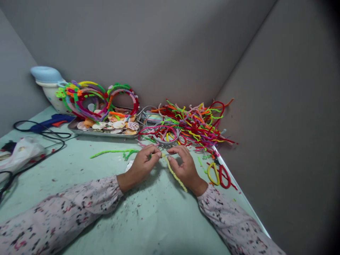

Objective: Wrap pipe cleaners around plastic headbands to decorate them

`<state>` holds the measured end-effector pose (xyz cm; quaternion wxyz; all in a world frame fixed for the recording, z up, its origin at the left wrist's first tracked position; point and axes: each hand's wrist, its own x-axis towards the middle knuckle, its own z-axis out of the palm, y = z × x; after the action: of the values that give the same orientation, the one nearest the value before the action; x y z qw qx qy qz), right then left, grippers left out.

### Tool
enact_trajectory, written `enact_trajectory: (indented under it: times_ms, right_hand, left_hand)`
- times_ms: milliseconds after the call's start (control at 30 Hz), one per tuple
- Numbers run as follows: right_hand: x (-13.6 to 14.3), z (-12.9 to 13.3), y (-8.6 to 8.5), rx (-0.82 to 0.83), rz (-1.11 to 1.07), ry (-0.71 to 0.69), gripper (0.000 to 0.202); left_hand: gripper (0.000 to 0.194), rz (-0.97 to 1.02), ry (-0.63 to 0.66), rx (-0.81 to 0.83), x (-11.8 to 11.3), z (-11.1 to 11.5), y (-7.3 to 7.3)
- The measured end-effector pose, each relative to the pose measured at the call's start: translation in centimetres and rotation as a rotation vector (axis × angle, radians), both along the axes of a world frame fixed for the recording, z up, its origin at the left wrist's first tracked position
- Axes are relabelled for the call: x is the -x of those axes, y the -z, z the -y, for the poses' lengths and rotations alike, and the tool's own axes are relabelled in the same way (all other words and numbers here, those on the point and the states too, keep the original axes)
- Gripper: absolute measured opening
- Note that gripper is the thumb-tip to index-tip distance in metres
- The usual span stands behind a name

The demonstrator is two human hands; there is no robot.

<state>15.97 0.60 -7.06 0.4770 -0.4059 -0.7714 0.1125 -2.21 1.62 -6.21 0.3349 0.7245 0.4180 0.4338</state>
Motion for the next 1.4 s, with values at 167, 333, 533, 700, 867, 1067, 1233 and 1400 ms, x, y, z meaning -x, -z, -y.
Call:
enact_trajectory:
  times_ms: [167,333,533,700,867,1067,1233,1400]
  right_hand:
    - [0.01,-0.33,0.39,-0.035,0.046,0.000,0.015]
    - [0.01,-0.45,0.57,-0.045,0.037,0.003,0.012]
    - [-0.09,-0.73,0.77,-0.045,0.042,0.013,0.008]
    - [-0.12,-0.80,0.88,-0.044,0.040,0.015,0.006]
    - [0.02,-0.38,0.51,0.011,0.019,0.026,0.005]
    - [0.09,-0.24,0.36,0.026,0.000,0.021,0.008]
    - [0.24,-0.29,0.63,0.089,-0.068,0.029,0.009]
    - [0.34,-0.24,0.78,0.116,-0.121,0.044,0.009]
  left_hand:
    - [0.023,-0.003,0.016,0.002,-0.09,0.05,-0.14]
    - [0.023,-0.011,0.016,-0.007,-0.13,0.03,-0.06]
    - [0.022,-0.021,0.013,-0.015,-0.16,0.08,-0.11]
    - [0.022,-0.024,0.010,-0.025,-0.21,-0.03,-0.11]
    - [0.021,-0.028,0.014,-0.033,-0.21,-0.03,-0.08]
    - [0.022,-0.041,0.020,-0.037,-0.23,0.07,-0.27]
    - [0.021,-0.046,0.025,-0.042,-0.25,0.00,-0.16]
    - [0.022,-0.056,0.035,-0.041,-0.21,-0.13,0.01]
